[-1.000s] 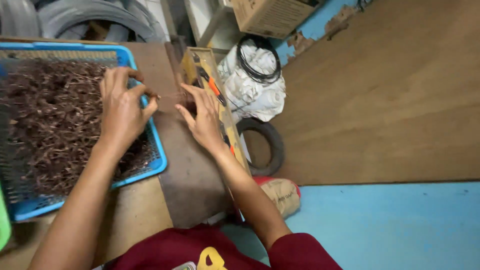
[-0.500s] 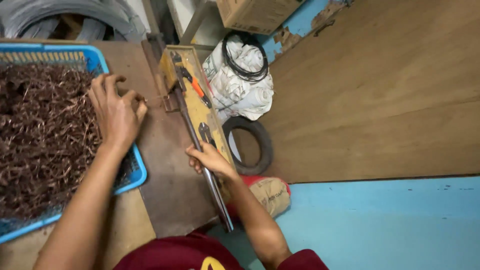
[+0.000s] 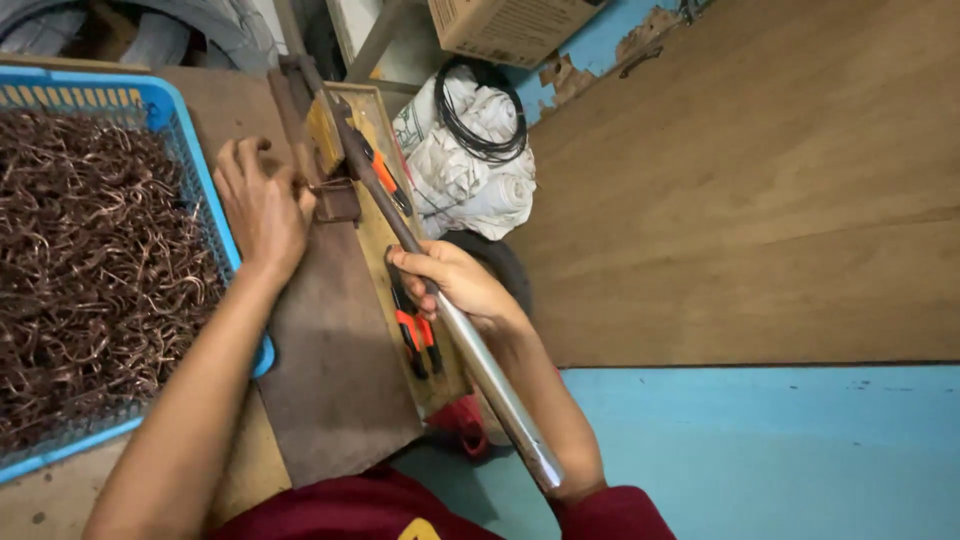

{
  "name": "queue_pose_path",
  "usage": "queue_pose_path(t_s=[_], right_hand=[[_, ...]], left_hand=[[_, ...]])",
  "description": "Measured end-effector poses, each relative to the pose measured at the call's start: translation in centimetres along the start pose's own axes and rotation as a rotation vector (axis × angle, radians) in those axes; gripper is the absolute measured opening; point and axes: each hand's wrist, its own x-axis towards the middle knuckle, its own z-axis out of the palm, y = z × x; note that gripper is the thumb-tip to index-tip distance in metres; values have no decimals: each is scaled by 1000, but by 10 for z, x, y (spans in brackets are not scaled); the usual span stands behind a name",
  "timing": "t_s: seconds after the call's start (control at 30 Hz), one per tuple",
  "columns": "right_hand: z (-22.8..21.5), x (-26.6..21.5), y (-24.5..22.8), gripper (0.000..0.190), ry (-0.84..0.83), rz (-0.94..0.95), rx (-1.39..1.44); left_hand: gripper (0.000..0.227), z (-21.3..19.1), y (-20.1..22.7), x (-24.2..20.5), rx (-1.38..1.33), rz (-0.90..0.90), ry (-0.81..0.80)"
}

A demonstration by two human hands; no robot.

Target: Bending metal wire pieces into clips using a manual bending jig and sorting them into baskets

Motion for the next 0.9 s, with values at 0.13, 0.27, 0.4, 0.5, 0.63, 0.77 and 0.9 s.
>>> queue_pose_path(t_s=[0.13,0.27,0.4,0.5,0.63,0.77,0.9], right_hand=[[1,1,-3,11,-19,-10,30],[4,-2,-7,9,-20,-14,-19],[0,0,3,10,-5,27,-66],[-1,2,6,10,6,37,-63],[3,1,2,12,22,36,-97],[-3,4,10,9,0,6,-129],[-10,10,19,8,-12,-11,-144]], left_hand=[[13,7,4,-3,-37,-36,-29],[13,23,3,-3,-155,-104,-26],[15,33,-1,0,-223,-168,7],[18,47,-5,-3,-249,-188,27],[18,53,-4,-4,-247,-230,36],[15,48,3,-3,-275,-246,13],[15,48,3,-1,-242,-235,6]])
